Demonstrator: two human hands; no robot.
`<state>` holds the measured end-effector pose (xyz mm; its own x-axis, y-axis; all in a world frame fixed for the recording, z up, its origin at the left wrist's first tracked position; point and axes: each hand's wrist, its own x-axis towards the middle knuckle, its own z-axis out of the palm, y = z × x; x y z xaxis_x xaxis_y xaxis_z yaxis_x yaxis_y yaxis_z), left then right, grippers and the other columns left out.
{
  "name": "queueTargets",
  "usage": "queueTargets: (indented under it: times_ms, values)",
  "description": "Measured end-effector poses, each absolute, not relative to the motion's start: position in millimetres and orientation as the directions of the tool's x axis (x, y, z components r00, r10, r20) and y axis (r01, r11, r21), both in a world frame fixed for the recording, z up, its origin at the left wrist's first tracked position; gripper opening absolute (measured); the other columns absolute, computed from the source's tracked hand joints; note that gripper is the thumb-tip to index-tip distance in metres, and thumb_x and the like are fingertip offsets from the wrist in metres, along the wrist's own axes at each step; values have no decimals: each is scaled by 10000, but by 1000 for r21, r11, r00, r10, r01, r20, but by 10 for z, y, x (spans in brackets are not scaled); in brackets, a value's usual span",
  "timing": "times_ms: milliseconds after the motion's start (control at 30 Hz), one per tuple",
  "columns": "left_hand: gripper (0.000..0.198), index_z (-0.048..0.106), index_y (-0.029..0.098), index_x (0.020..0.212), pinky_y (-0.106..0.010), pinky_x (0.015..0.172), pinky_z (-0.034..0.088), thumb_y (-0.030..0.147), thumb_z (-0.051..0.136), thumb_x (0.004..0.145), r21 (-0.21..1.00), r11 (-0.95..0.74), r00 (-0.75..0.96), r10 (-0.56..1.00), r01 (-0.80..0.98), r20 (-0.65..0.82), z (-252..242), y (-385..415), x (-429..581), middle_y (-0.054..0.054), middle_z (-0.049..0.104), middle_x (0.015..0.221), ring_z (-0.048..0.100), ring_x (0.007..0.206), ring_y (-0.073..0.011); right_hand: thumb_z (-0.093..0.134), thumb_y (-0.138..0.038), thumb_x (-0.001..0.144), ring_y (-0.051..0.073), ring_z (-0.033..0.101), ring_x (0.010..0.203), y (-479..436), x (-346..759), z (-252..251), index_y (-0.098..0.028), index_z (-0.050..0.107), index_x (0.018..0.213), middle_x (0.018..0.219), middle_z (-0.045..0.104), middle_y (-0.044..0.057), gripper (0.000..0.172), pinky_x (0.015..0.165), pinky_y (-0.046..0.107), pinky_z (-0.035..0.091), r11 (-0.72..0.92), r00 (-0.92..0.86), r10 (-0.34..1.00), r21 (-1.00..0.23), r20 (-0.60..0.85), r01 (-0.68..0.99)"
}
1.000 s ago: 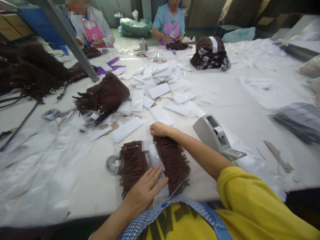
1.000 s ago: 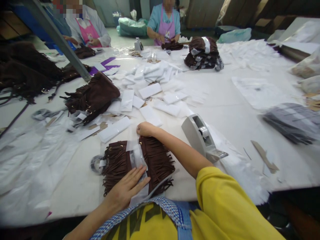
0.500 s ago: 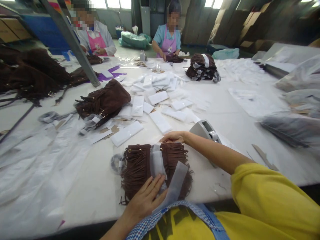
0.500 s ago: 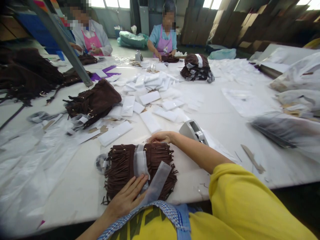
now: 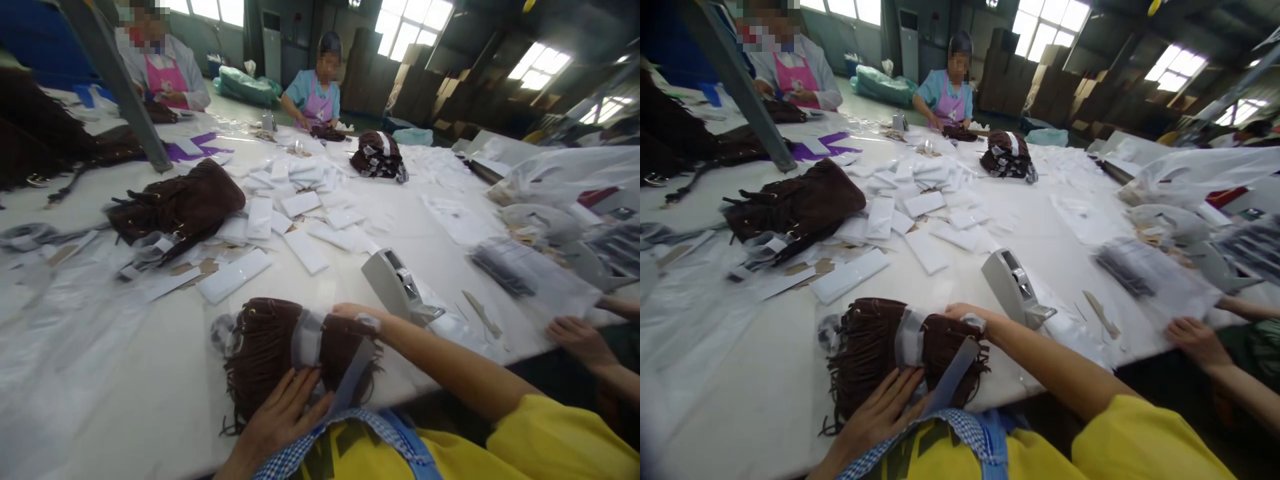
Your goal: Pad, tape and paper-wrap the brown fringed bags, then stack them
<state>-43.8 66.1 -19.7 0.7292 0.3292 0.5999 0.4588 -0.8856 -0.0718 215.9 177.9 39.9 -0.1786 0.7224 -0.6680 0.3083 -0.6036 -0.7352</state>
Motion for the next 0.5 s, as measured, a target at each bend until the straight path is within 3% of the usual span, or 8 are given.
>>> queueTargets:
  times_ms: [100, 267, 333, 400, 500]
  values:
    - [491, 414, 225, 1462, -437, 1141, 363, 244, 508, 981, -51, -883, 714, 343, 467, 611, -160, 662, -425, -164, 343, 1569, 473, 1357, -265, 631, -168, 768, 204, 657, 830, 1785, 2226, 510, -140, 694, 835, 821, 713, 52, 96, 708, 245, 473, -485, -33, 818, -720, -575, 497]
    - [453, 433, 214, 1441, -435, 1134, 373, 189, 465, 990, -34, -875, 700, 363, 484, 615, -119, 654, -407, -173, 319, 1578, 472, 1358, -273, 623, -276, 803, 318, 610, 1041, 1655, 2300, 632, -153, 702, 793, 903, 714, 140, 146, 858, 323, 443, -347, 115, 908, -567, -404, 747]
    - [451, 438, 226, 1441, -431, 1143, 361, 201, 468, 992, -35, -875, 702, 364, 484, 612, -119, 654, -410, -166, 333, 1573, 474, 1357, -268, 606, -307, 831, 304, 604, 1070, 1614, 2313, 625, -168, 716, 1008, 1021, 714, 143, 251, 946, 357, 424, -154, 17, 970, -559, -243, 815]
    - [451, 445, 234, 1440, -429, 1153, 347, 201, 470, 991, -44, -876, 710, 359, 481, 606, -125, 656, -418, -163, 356, 1563, 480, 1353, -266, 568, -330, 872, 288, 539, 1215, 1648, 2315, 574, -190, 591, 1314, 1281, 631, 141, 464, 1064, 399, 365, 127, -155, 988, -571, 0, 811]
    - [447, 460, 235, 1430, -428, 1156, 343, 193, 481, 985, -53, -874, 710, 356, 483, 608, -144, 660, -424, -164, 362, 1559, 487, 1347, -267, 557, -340, 892, 257, 246, 1469, 1844, 2269, 436, -252, 395, 1491, 1583, 323, 86, 626, 1188, 439, 206, 379, -317, 924, -623, 213, 685]
